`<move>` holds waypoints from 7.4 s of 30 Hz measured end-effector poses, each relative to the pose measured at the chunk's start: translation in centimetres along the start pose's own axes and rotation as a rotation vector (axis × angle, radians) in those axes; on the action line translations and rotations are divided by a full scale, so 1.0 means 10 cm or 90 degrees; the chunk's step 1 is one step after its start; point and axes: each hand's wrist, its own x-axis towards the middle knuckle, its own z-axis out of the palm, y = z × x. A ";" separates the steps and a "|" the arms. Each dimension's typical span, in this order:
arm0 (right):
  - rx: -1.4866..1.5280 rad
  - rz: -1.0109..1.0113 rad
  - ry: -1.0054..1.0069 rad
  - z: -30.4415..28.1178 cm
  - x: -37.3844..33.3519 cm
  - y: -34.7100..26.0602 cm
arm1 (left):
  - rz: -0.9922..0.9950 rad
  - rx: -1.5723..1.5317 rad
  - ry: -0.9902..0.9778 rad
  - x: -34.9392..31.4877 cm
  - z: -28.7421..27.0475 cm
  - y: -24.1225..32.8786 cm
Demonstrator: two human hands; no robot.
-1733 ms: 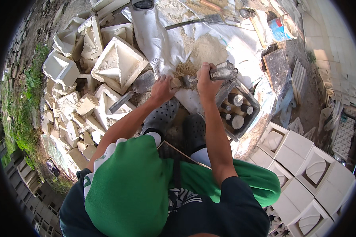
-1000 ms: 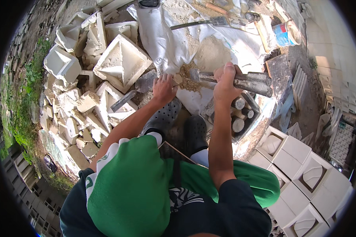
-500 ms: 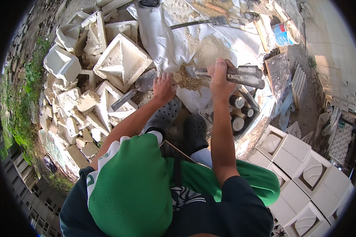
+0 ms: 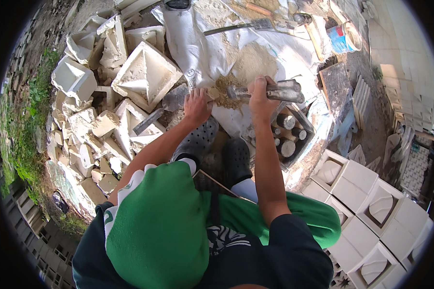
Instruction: The person cleans debris from ventilation blocks and fills a small wooden form with a mixture of sand and cement using a masonry chisel and their hands.
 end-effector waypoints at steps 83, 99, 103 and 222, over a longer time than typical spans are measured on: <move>0.298 -0.127 -0.041 -1.81 0.06 -0.23 | 0.294 0.127 -0.222 0.73 0.57 0.20; 0.261 -0.095 0.003 -2.04 0.07 -0.02 | 0.213 0.042 -0.287 0.88 0.41 0.28; 0.250 -0.114 -0.013 -2.09 0.14 -0.12 | 0.358 0.053 -0.104 0.66 0.51 0.47; 0.048 -0.072 -0.151 0.12 0.08 -0.52 | -0.096 -0.033 -0.297 0.12 -0.11 -0.03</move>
